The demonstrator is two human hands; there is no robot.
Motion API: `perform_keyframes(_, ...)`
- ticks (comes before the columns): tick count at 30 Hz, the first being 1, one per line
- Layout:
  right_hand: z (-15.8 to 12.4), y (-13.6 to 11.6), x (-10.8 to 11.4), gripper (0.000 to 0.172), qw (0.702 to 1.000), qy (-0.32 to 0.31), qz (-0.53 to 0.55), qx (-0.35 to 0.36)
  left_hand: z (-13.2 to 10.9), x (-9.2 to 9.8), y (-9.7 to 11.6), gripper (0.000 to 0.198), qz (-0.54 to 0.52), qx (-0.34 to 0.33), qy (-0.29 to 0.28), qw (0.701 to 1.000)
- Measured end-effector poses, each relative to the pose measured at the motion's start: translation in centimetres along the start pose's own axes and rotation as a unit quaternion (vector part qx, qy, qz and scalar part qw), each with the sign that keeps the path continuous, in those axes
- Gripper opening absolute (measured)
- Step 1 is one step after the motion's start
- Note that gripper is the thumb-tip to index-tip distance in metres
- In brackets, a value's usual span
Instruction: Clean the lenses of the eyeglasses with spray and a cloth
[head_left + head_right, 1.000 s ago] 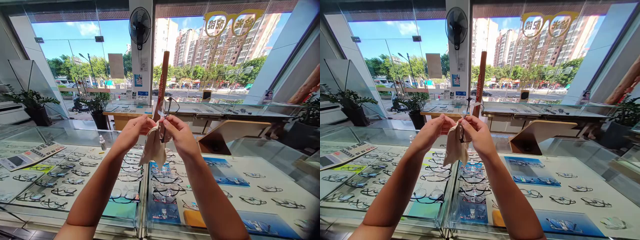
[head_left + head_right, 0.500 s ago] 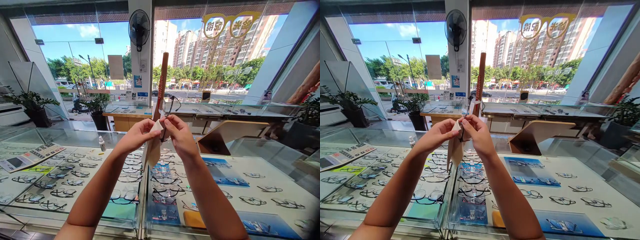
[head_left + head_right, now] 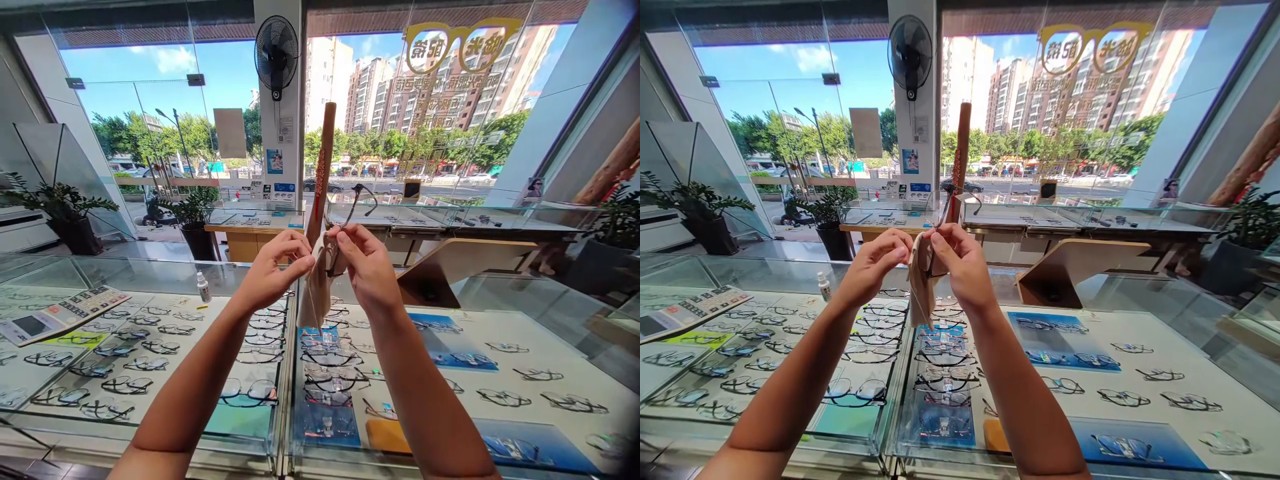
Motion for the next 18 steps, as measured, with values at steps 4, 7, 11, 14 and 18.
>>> perform_keyframes(4, -0.2, -0.3, -0.4, 0.020, 0.998, -0.055, -0.017, 0.021, 0.5, -0.6, -2.0, 0.040, -0.171, 0.062, 0.043, 0.982)
perform_keyframes(7, -0.3, -0.4, -0.8, 0.019, 0.996, -0.090, -0.006, 0.023, 0.5, -1.7, -2.6, 0.049, -0.233, 0.106, -0.016, 0.966)
perform_keyframes(11, -0.4, -0.2, -1.4, 0.022, 0.994, -0.109, 0.006, 0.024, 0.1, -2.5, -2.5, 0.051, -0.274, 0.133, -0.075, 0.950)
perform_keyframes(14, -0.3, 0.2, -1.6, 0.019, 0.993, -0.112, 0.035, 0.023, 0.1, -2.3, -2.6, 0.044, -0.289, 0.122, -0.062, 0.948)
perform_keyframes(18, -0.3, 0.7, -1.9, 0.020, 0.992, -0.110, 0.068, 0.008, 0.1, -2.2, -3.0, 0.042, -0.306, 0.133, -0.046, 0.941)
Point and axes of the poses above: each hand's wrist, its own z-axis towards the middle knuckle, its own x-axis out of the back of the hand, y = z × x, the point moved 5 cm from there along z, towards the middle knuckle, and after that the axes turned 1 degree about z, right-handed, at the moved point
